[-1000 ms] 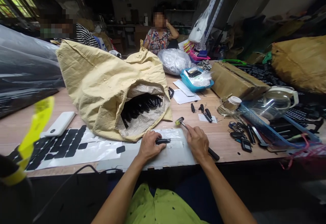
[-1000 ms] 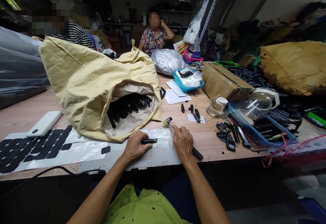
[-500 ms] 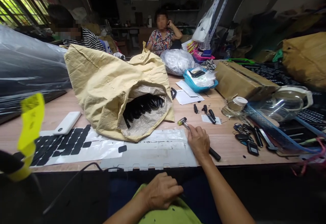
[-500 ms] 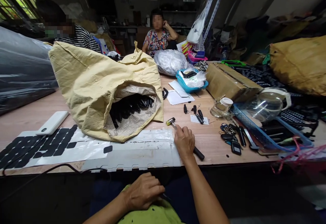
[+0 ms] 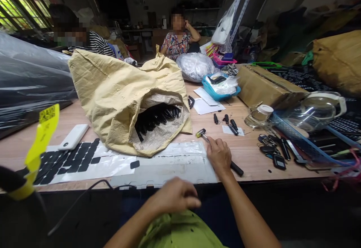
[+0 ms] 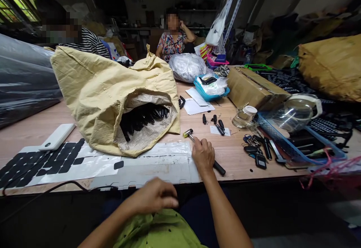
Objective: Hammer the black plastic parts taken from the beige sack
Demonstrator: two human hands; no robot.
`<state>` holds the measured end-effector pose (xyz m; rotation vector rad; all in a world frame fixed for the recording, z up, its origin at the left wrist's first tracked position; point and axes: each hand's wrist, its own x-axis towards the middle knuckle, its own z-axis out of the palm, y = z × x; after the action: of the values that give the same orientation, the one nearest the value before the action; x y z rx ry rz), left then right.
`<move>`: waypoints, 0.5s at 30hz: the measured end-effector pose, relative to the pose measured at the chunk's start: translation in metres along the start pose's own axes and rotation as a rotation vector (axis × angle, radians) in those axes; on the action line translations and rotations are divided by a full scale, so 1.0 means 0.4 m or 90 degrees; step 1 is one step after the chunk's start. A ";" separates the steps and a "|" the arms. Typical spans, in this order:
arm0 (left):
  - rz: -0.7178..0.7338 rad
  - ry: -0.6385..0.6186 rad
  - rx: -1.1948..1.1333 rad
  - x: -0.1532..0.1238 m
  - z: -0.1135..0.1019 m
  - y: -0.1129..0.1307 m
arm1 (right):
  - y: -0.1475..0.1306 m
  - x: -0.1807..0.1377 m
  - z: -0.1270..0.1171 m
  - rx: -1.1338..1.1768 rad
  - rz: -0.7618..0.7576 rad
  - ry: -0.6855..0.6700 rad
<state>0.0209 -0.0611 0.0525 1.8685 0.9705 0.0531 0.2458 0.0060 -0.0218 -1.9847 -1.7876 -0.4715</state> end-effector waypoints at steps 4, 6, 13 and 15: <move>-0.224 0.476 0.143 0.038 -0.205 0.003 | -0.002 0.002 -0.002 -0.003 -0.002 0.001; -0.374 0.625 0.232 0.066 -0.280 -0.023 | -0.005 0.003 -0.003 -0.004 -0.004 0.008; -0.591 0.619 0.244 0.115 -0.345 -0.079 | -0.012 0.005 -0.004 -0.005 0.002 0.015; -0.584 0.631 0.232 0.101 -0.339 -0.083 | -0.015 0.006 -0.005 -0.010 0.007 0.008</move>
<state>-0.0298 0.0721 0.0810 1.4804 2.5835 0.2769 0.2403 0.0074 -0.0184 -1.9979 -1.7698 -0.4948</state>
